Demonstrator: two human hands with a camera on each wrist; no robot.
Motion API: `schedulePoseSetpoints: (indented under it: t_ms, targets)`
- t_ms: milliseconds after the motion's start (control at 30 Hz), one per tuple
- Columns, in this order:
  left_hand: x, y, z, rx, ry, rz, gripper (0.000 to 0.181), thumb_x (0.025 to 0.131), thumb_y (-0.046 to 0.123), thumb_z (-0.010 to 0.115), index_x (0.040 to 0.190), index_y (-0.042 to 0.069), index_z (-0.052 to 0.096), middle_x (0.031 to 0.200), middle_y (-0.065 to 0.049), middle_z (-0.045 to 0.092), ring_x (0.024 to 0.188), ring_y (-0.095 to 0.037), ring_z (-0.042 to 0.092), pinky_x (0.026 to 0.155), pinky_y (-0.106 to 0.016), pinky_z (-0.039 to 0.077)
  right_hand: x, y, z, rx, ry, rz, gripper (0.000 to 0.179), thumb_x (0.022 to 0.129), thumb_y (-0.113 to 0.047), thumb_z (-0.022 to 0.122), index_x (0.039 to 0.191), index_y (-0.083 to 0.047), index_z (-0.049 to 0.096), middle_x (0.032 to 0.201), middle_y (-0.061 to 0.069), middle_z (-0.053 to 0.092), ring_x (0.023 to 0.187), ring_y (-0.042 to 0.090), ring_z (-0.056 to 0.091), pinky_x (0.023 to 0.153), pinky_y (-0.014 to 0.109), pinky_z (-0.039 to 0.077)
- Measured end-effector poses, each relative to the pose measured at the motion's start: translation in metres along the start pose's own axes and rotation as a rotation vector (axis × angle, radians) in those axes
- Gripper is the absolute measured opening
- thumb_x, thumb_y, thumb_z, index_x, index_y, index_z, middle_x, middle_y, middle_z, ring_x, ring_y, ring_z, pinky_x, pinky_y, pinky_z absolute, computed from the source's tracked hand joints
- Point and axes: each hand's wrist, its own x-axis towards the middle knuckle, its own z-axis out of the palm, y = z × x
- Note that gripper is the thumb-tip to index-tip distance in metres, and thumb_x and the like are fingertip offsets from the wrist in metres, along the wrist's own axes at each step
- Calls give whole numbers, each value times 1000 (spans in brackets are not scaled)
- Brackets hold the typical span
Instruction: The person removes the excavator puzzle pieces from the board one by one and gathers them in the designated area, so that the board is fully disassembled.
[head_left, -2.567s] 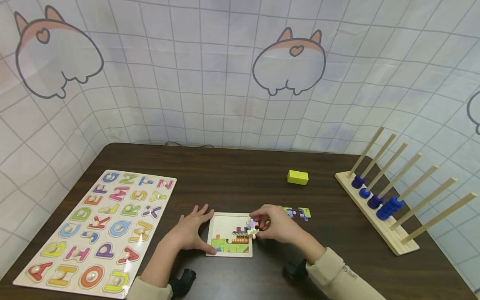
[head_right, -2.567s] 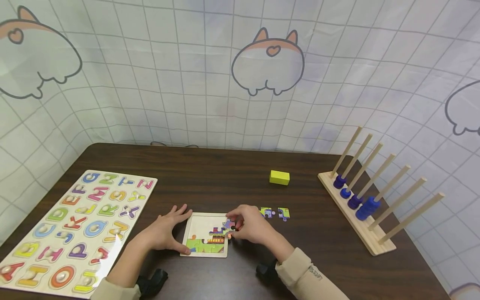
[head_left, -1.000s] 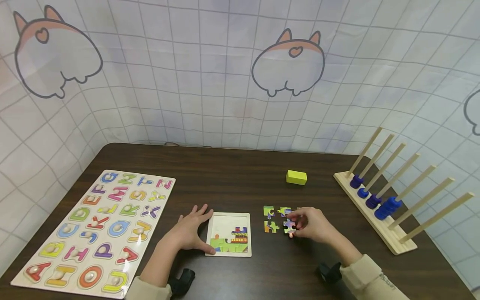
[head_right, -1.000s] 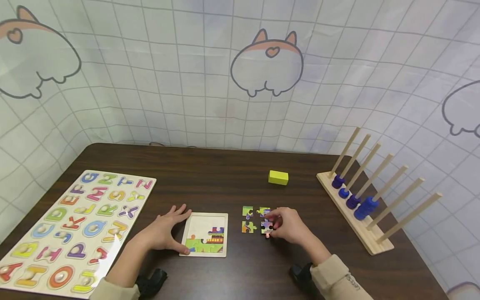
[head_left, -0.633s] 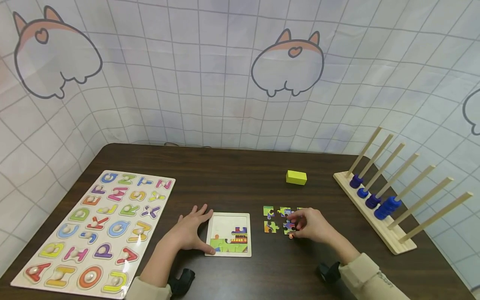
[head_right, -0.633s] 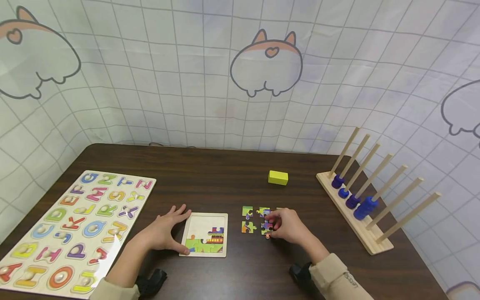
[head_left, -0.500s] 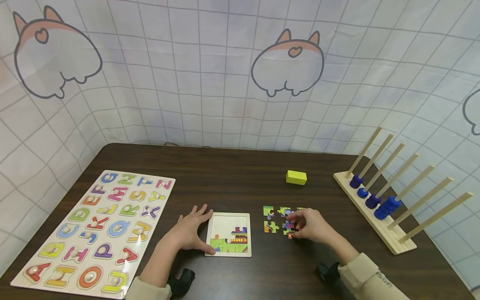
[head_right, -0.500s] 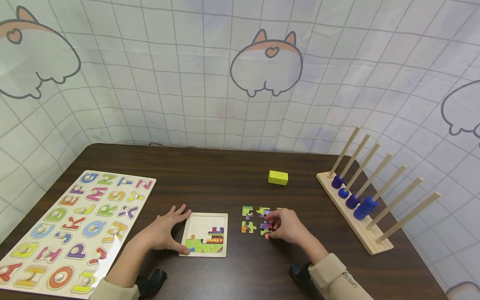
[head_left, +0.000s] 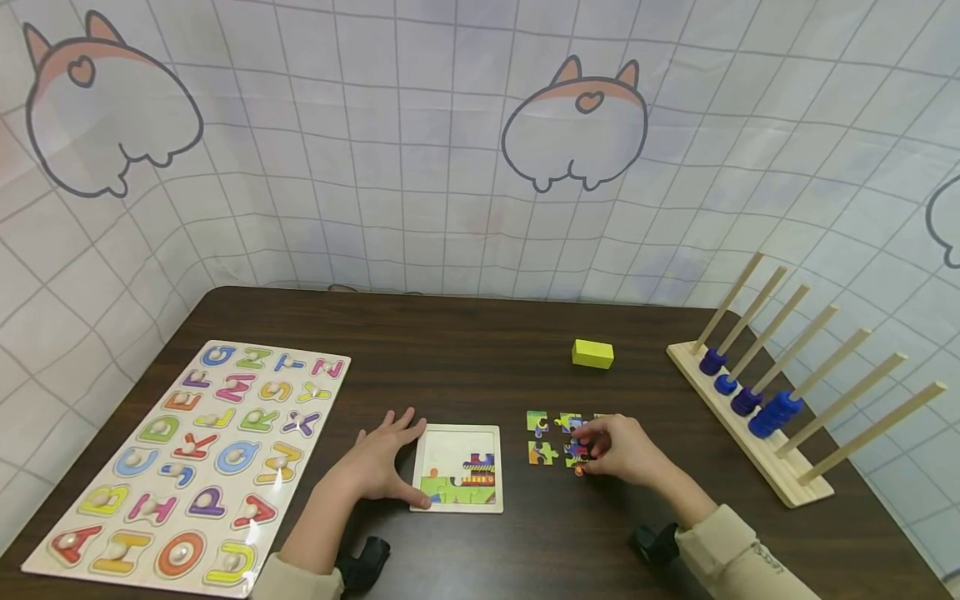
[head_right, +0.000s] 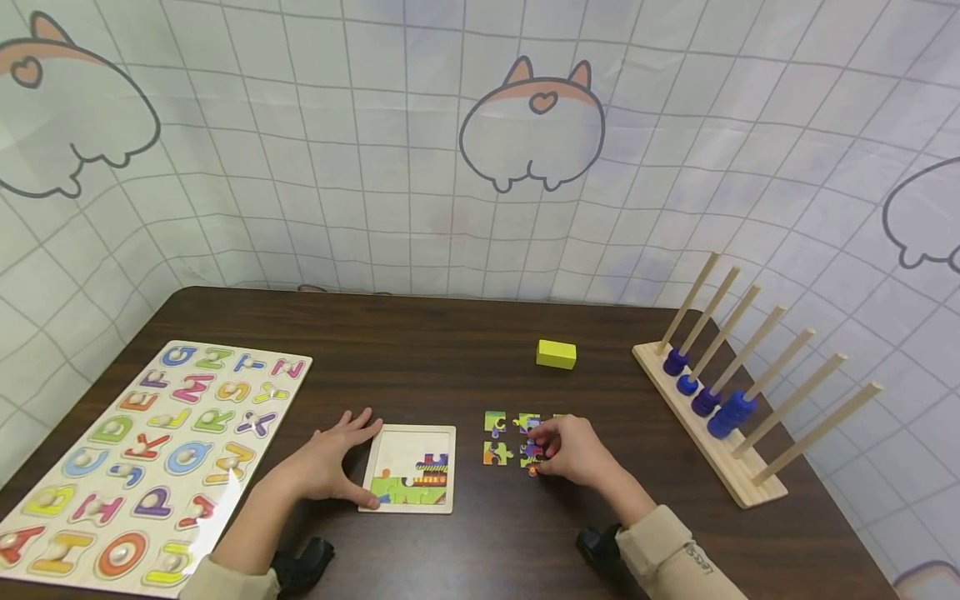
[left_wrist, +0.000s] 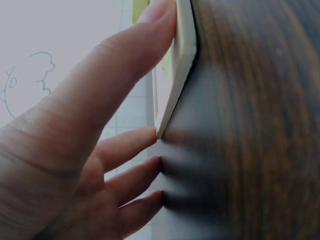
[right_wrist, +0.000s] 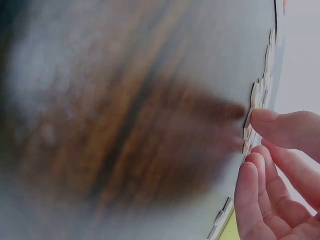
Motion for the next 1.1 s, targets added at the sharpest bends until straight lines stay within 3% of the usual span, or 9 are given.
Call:
schedulePoseSetpoints:
  t_ms: [500, 700, 1100]
  targets:
    - [0, 0, -1, 1, 3, -3, 101, 53, 40, 87, 137, 6, 42, 147, -15, 27, 136, -38, 14, 100, -66, 11, 1, -8, 4, 19, 3, -73, 32, 68, -1, 78, 98, 3, 67, 82, 4, 61, 64, 13, 53, 54, 22, 47]
    - [0, 1, -1, 3, 0, -4, 101, 53, 40, 87, 137, 6, 42, 147, -15, 27, 136, -38, 14, 100, -66, 11, 3, -14, 11, 35, -7, -77, 31, 70, -4, 77, 99, 2, 68, 82, 4, 61, 64, 12, 52, 54, 21, 46]
    - [0, 0, 0, 1, 6, -2, 102, 52, 41, 87, 137, 6, 43, 146, -15, 28, 135, -38, 15, 100, -66, 12, 8, -33, 25, 31, -25, -167, 31, 70, -6, 77, 99, 2, 68, 78, 3, 62, 63, 11, 54, 54, 21, 46]
